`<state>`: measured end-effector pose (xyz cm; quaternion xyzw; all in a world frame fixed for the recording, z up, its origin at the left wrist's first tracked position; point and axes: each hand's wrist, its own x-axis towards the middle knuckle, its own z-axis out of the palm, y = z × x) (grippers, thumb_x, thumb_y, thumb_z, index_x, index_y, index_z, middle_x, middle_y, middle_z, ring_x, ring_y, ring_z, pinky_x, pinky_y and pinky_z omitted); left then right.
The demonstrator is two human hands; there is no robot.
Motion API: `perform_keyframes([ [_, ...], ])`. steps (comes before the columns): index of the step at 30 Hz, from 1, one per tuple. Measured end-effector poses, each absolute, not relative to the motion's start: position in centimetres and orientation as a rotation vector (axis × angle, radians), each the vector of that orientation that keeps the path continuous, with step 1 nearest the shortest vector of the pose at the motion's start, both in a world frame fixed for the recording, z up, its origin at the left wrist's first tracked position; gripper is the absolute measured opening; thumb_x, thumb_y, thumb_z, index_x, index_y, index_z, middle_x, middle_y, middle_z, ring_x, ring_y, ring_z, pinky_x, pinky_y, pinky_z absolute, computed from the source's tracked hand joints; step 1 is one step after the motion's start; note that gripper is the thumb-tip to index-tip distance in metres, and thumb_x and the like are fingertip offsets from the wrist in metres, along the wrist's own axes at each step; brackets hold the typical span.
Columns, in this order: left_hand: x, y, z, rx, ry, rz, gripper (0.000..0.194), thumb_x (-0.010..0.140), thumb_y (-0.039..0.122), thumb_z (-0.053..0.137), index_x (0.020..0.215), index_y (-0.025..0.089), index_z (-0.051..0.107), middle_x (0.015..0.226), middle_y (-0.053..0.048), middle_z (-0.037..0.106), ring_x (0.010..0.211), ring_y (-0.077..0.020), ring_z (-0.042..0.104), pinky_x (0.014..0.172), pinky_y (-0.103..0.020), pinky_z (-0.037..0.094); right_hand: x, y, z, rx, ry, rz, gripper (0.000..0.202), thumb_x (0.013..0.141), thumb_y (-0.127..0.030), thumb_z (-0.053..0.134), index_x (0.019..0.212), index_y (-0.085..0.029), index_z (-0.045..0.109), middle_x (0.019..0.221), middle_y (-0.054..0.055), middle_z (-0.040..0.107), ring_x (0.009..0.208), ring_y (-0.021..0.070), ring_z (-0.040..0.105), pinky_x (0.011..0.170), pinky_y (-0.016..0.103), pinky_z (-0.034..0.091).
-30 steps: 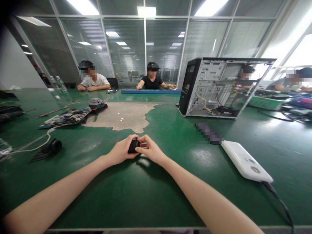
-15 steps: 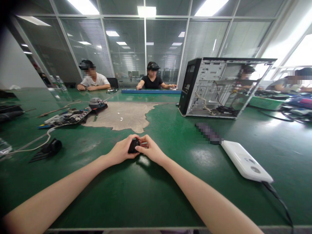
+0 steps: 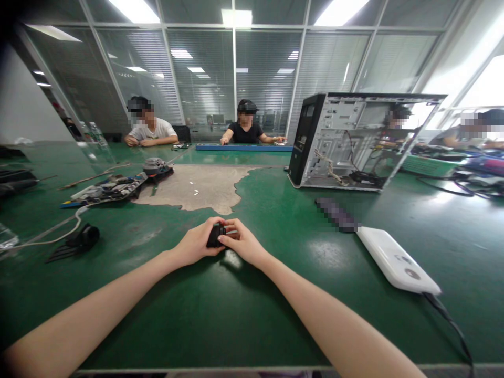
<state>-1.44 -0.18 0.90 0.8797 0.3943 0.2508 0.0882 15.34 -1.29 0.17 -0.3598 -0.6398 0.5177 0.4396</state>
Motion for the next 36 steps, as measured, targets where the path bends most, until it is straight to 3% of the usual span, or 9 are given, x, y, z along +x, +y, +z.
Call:
perform_keyframes([
  [9,-1.43,-0.27,0.98,2.597,1.171,0.748,0.056,0.067,0.032,0.059,0.115,0.023,0.031,0.107,-0.005,0.051,0.093,-0.022,0.053,0.076,-0.034,0.043,15.4,-1.38,0.4,-0.8,-1.595,1.302,0.024,0.068,-0.03,0.061,0.082,-0.021,0.044,0.088,-0.001,0.049,0.081,0.0124,0.055,0.071,0.028,0.046],
  [16,-1.44,-0.14,0.9,2.591,1.173,0.745,0.057,0.066,0.032,0.06,0.115,0.023,0.031,0.107,-0.005,0.051,0.094,-0.0222,0.053,0.077,-0.034,0.042,15.29,-1.31,0.21,-0.908,-1.593,1.262,0.031,0.068,-0.03,0.061,0.093,-0.021,0.046,0.092,0.002,0.051,0.088,0.0143,0.053,0.08,0.034,0.044],
  [27,-1.42,-0.2,0.94,2.603,1.185,0.735,0.058,0.066,0.032,0.06,0.115,0.023,0.031,0.108,-0.005,0.05,0.094,-0.0221,0.053,0.076,-0.033,0.042,15.5,-1.36,0.43,-0.818,-1.591,1.299,0.025,0.068,-0.03,0.061,0.083,-0.021,0.045,0.091,-0.001,0.051,0.084,0.0127,0.054,0.074,0.029,0.046],
  [36,-1.45,-0.36,0.96,2.63,1.173,0.733,0.056,0.068,0.033,0.059,0.115,0.022,0.03,0.107,-0.004,0.051,0.093,-0.0229,0.053,0.077,-0.034,0.043,15.48,-1.29,0.42,-0.891,-1.617,1.27,0.026,0.07,-0.027,0.059,0.092,-0.021,0.047,0.093,0.002,0.053,0.087,0.0149,0.054,0.08,0.033,0.044],
])
